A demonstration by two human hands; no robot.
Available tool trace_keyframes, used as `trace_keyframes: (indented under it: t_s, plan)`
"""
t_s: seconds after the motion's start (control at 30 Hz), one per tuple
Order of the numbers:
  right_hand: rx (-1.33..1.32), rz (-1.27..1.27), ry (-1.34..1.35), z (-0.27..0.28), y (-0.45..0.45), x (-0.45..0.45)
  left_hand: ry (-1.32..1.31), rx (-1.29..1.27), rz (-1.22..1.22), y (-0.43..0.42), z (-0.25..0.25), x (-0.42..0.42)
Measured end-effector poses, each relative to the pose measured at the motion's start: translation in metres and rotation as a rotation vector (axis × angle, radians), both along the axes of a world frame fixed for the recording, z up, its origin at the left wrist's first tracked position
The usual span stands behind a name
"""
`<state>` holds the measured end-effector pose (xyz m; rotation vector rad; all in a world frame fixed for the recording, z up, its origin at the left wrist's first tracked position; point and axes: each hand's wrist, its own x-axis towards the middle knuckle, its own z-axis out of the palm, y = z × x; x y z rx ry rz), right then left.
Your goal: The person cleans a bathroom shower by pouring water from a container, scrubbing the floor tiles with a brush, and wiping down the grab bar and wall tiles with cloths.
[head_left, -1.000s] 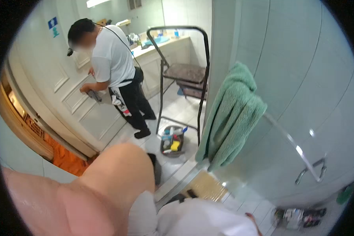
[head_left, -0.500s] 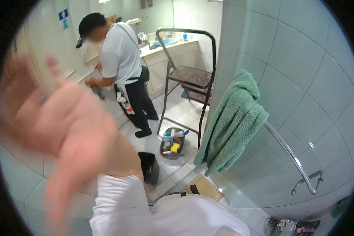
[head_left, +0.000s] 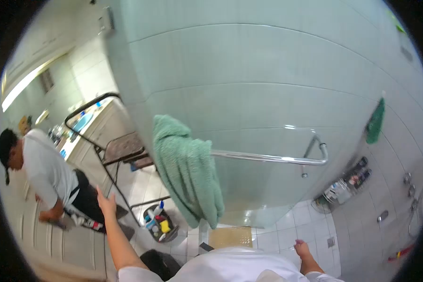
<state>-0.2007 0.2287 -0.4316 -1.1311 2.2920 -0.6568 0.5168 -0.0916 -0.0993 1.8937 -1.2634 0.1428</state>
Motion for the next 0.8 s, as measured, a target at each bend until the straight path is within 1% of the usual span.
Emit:
trace_keyframes:
  t_s: [0.03,0.07,0.1,0.13,0.17,0.23,0.27,0.3,0.37,0.4,0.43,0.5,0.53,0.57,0.6,0.63,0.67,0.7,0.73,0.77,0.8]
  plan:
    - [-0.208,0.031,0.162,0.039,-0.01,0.017,0.044,0.131,-0.013,-0.009,-0.027,0.004]
    - [-0.177,-0.131,0.01,0.097,-0.029,0.036,0.082,0.136,-0.117,-0.011,-0.043,-0.007]
    - [-0.303,-0.134,0.147,0.144,-0.046,0.05,0.021,0.083,-0.212,-0.003,-0.041,-0.035]
    - [-0.471,-0.109,0.217,0.166,-0.06,0.05,0.109,0.081,-0.284,-0.006,-0.047,-0.048]
    - [-0.572,-0.137,0.19,0.226,-0.077,0.066,0.122,0.063,-0.352,-0.005,-0.031,-0.076]
    - [-0.898,-0.074,0.449,0.303,-0.105,0.082,0.002,-0.263,-0.482,-0.019,-0.01,-0.11]
    - [-0.975,-0.009,0.515,0.348,-0.116,0.097,-0.073,-0.378,-0.514,-0.015,0.018,-0.138]
    - [-1.105,0.142,0.585,0.383,-0.129,0.105,-0.145,-0.495,-0.539,-0.007,0.053,-0.171]
    - [-1.261,0.322,0.771,0.436,-0.156,0.131,-0.206,-0.621,-0.659,0.011,0.098,-0.228]
    - [-1.238,0.372,0.795,0.452,-0.171,0.143,-0.204,-0.719,-0.778,0.014,0.112,-0.253]
    - [-1.292,0.393,0.774,0.467,-0.189,0.157,-0.194,-0.725,-0.817,0.019,0.124,-0.273]
    - [-1.238,0.439,0.763,0.477,-0.222,0.177,-0.621,-0.681,-0.919,0.029,0.145,-0.308]
    - [-1.213,0.454,0.749,0.475,-0.235,0.184,-0.689,-0.633,-0.937,0.031,0.151,-0.325]
    - [-1.058,0.451,0.768,0.473,-0.241,0.191,-0.688,-0.649,-0.976,0.031,0.151,-0.337]
    - [-0.904,0.45,0.773,0.471,-0.244,0.196,-0.709,-0.573,-0.975,0.029,0.151,-0.347]
    - [-0.897,0.426,0.782,0.47,-0.244,0.196,-0.726,-0.497,-0.963,0.028,0.149,-0.356]
    - [-0.89,0.432,0.767,0.467,-0.244,0.195,-0.719,-0.557,-0.943,0.025,0.144,-0.363]
    - [-0.883,0.444,0.752,0.464,-0.245,0.194,-0.719,-0.558,-0.958,0.024,0.141,-0.365]
    - [-0.877,0.437,0.757,0.463,-0.245,0.192,-0.692,-0.452,-0.961,0.023,0.138,-0.365]
    - [-0.963,0.42,0.769,0.462,-0.246,0.192,-0.667,-0.343,-0.962,0.022,0.135,-0.365]
    - [-1.05,0.403,0.773,0.458,-0.247,0.193,-0.671,-0.336,-0.968,0.021,0.133,-0.366]
